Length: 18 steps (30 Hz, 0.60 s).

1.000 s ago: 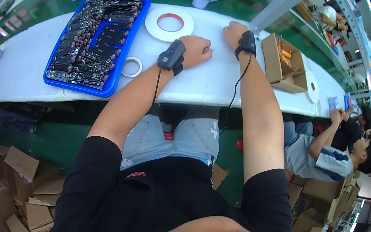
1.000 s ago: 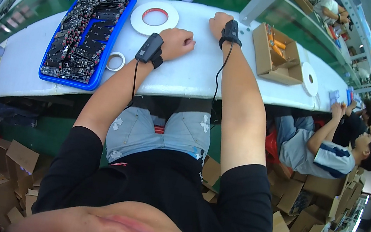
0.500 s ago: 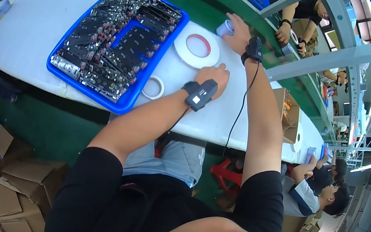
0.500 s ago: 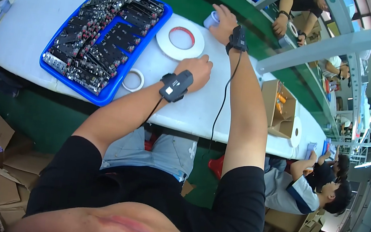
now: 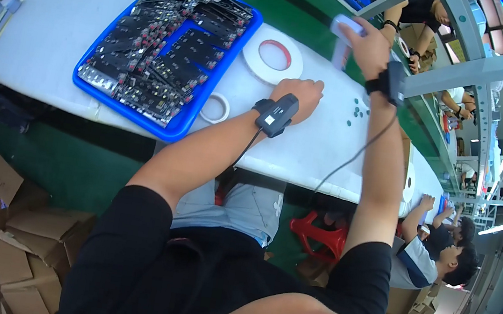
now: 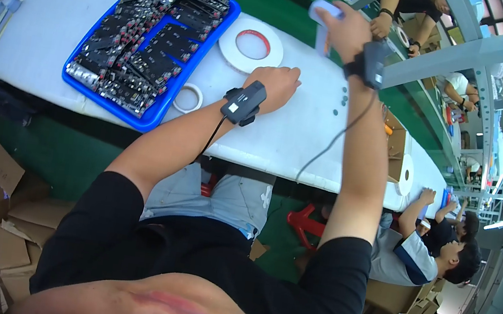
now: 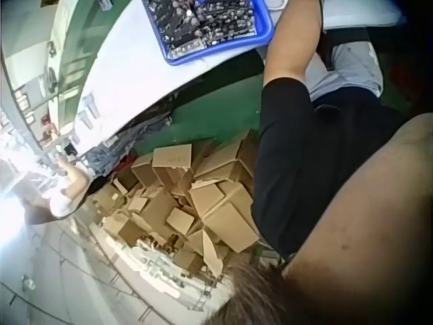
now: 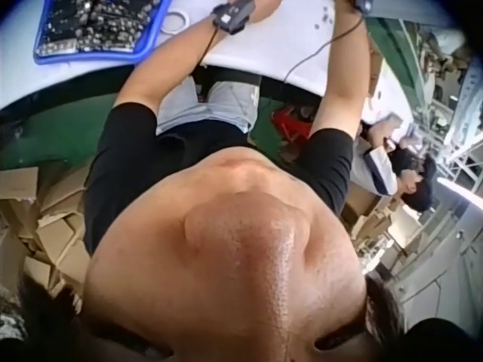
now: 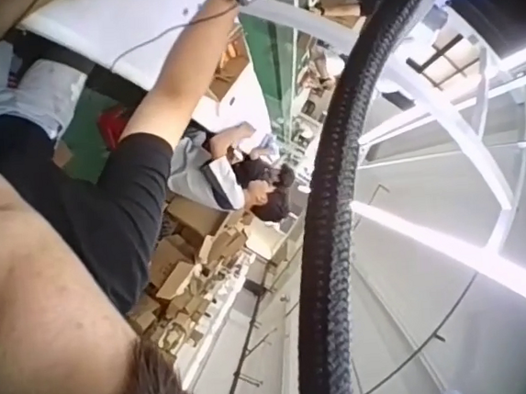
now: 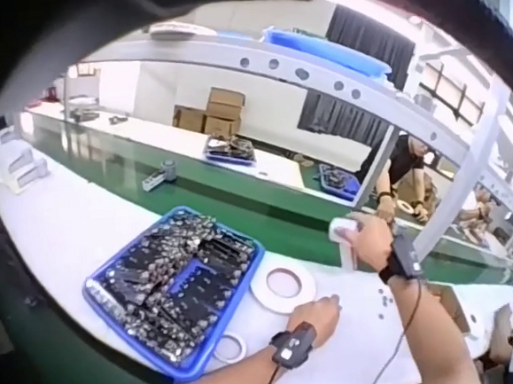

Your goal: The person picks up a circuit board from a tray, applies tape to it, and presses it into a handheld fan housing. They then install a battery into the housing and set the assembled fan aside.

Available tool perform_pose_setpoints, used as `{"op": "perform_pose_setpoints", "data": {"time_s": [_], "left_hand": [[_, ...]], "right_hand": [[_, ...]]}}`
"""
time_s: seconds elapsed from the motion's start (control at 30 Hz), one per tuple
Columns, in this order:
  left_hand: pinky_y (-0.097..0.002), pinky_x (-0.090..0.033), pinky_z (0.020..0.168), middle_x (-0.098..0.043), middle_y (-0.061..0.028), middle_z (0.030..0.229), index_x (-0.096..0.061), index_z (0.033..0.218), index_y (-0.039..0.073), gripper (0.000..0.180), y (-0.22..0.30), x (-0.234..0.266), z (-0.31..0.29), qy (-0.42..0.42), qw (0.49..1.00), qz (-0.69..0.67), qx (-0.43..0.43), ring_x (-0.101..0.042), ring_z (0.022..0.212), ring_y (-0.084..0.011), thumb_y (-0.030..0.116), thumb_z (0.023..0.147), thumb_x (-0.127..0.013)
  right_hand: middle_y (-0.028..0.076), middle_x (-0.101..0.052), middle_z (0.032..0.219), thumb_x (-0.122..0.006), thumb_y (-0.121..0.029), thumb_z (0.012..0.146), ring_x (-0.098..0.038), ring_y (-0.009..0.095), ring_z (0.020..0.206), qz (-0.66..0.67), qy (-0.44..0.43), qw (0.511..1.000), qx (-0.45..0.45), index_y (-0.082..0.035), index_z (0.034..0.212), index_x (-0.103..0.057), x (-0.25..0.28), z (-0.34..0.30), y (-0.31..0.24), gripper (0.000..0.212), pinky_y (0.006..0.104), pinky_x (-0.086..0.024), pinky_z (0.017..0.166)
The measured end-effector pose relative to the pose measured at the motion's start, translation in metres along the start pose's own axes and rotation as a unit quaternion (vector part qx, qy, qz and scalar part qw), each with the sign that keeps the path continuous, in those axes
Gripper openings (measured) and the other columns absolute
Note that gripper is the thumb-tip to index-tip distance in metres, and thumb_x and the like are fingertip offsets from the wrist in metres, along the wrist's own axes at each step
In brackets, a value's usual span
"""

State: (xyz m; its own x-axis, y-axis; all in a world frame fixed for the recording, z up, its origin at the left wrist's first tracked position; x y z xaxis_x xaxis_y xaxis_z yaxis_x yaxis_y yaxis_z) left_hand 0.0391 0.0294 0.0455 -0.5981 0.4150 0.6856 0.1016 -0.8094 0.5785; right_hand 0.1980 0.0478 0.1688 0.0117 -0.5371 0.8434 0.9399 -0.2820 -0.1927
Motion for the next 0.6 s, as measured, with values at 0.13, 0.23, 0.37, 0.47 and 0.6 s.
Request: {"op": "perform_pose_setpoints", "data": {"time_s": [0.13,0.23,0.37,0.47,0.6], "left_hand": [[-0.043,-0.056,0.064,-0.068,-0.0176,0.078,-0.062,0.087,0.002,0.018,-0.001,0.013,0.003,0.044,0.999,-0.015,0.005,-0.068,0.072,-0.0351,0.019,0.092,-0.058],[-0.0443,-0.055,0.066,-0.068,-0.0181,0.079,-0.063,0.087,0.002,0.02,-0.001,0.019,0.005,0.048,0.999,0.002,0.025,-0.068,0.074,-0.0359,0.02,0.092,-0.057],[-0.0465,-0.055,0.07,-0.07,-0.0188,0.085,-0.066,0.09,0.002,0.022,-0.004,0.029,0.011,0.007,0.996,0.071,0.062,-0.068,0.079,-0.0371,0.021,0.091,-0.056],[-0.0476,-0.056,0.075,-0.07,-0.0206,0.092,-0.067,0.094,0.001,0.023,-0.015,0.05,0.014,-0.016,0.987,0.147,0.054,-0.069,0.085,-0.0388,0.019,0.09,-0.055],[-0.047,-0.055,0.083,-0.068,-0.023,0.104,-0.069,0.099,0.001,0.022,-0.052,0.097,0.01,-0.034,0.965,0.253,0.064,-0.067,0.096,-0.0399,0.01,0.087,-0.053]], "right_hand": [[0.013,-0.065,0.068,-0.066,-0.057,0.085,-0.067,0.019,0.057,-0.09,-0.307,0.933,-0.167,0.003,0.089,-0.072,0.003,-0.032,0.024,0.061,0.0322,-0.054,0.056],[0.013,-0.064,0.062,-0.064,-0.058,0.085,-0.066,0.02,0.054,0.023,-0.371,0.883,-0.286,0.005,0.078,-0.071,-0.017,-0.082,0.028,0.064,0.0327,-0.053,0.053],[0.015,-0.068,0.074,-0.066,-0.056,0.085,-0.067,0.023,0.06,-0.019,-0.301,0.897,-0.321,0.004,0.091,-0.072,-0.029,-0.106,0.02,0.06,0.0331,-0.054,0.054],[0.017,-0.07,0.086,-0.068,-0.052,0.084,-0.069,0.025,0.07,-0.003,-0.258,0.939,-0.229,0.003,0.102,-0.07,-0.029,-0.112,0.019,0.058,0.0344,-0.055,0.061],[0.019,-0.07,0.102,-0.072,-0.047,0.081,-0.07,0.029,0.086,0.04,-0.218,0.968,-0.117,0.0,0.118,-0.066,-0.026,-0.125,0.016,0.06,0.0358,-0.056,0.076]]}}
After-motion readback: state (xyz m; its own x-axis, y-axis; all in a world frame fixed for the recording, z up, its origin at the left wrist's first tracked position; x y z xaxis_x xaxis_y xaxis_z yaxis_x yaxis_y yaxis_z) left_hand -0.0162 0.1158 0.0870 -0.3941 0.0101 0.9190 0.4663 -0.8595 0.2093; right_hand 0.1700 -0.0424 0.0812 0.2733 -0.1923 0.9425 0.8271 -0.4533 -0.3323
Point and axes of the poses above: each hand's wrist, its own z-axis towards the middle knuckle, its own x-axis out of the back of the hand, y = z × x, the point moved 6 cm from there along z, towards the middle knuckle
